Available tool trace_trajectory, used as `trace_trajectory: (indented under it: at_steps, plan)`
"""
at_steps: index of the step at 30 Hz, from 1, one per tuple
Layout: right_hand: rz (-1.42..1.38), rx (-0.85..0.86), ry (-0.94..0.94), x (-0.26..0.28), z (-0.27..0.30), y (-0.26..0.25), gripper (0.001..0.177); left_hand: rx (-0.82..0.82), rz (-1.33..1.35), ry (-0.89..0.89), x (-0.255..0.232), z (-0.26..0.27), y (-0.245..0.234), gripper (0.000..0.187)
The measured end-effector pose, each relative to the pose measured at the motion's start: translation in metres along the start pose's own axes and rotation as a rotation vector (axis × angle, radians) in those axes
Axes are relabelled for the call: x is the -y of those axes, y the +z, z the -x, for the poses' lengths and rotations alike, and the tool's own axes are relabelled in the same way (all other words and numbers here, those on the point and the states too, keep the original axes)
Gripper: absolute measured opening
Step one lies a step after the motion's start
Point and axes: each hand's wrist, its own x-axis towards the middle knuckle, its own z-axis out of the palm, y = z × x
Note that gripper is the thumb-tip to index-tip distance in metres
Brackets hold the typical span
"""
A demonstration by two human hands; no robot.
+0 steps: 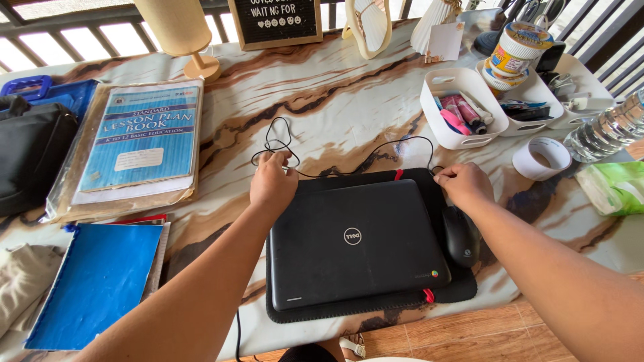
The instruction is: The person unwinds a laptop charger cable, connects the charger plug to the laptop, and repositions the closed laptop on the table. They then arrange the mouse and its cable beside the laptop and adjust the cables before pulling their hands away.
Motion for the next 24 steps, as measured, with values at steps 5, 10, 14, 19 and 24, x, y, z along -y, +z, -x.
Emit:
trace_trajectory:
  at_steps: [5, 10, 14, 19, 24]
  plan:
    - [0.035, -0.121, -0.023, -0.022, -0.018, 0.013, 0.026, 0.024, -0.052, -0.111, 0.019, 0.01, -0.005, 0.029]
    - [-0.047, -0.233, 0.014, -0.048, -0.031, 0.018, 0.024, -0.036, -0.088, -0.228, 0.042, 0.021, -0.015, 0.026]
    - [0.047, -0.225, -0.029, -0.043, -0.025, 0.011, 0.022, -0.065, -0.124, -0.224, 0.052, 0.035, -0.026, 0.026]
    - [0.061, -0.382, -0.17, 0.009, 0.01, -0.001, 0.023, -0.061, -0.159, -0.418, 0.05, 0.051, -0.042, 0.025]
    - [-0.237, -0.226, -0.408, 0.094, 0.056, 0.004, 0.018, -0.053, 0.152, -0.576, 0.063, 0.048, -0.043, 0.029]
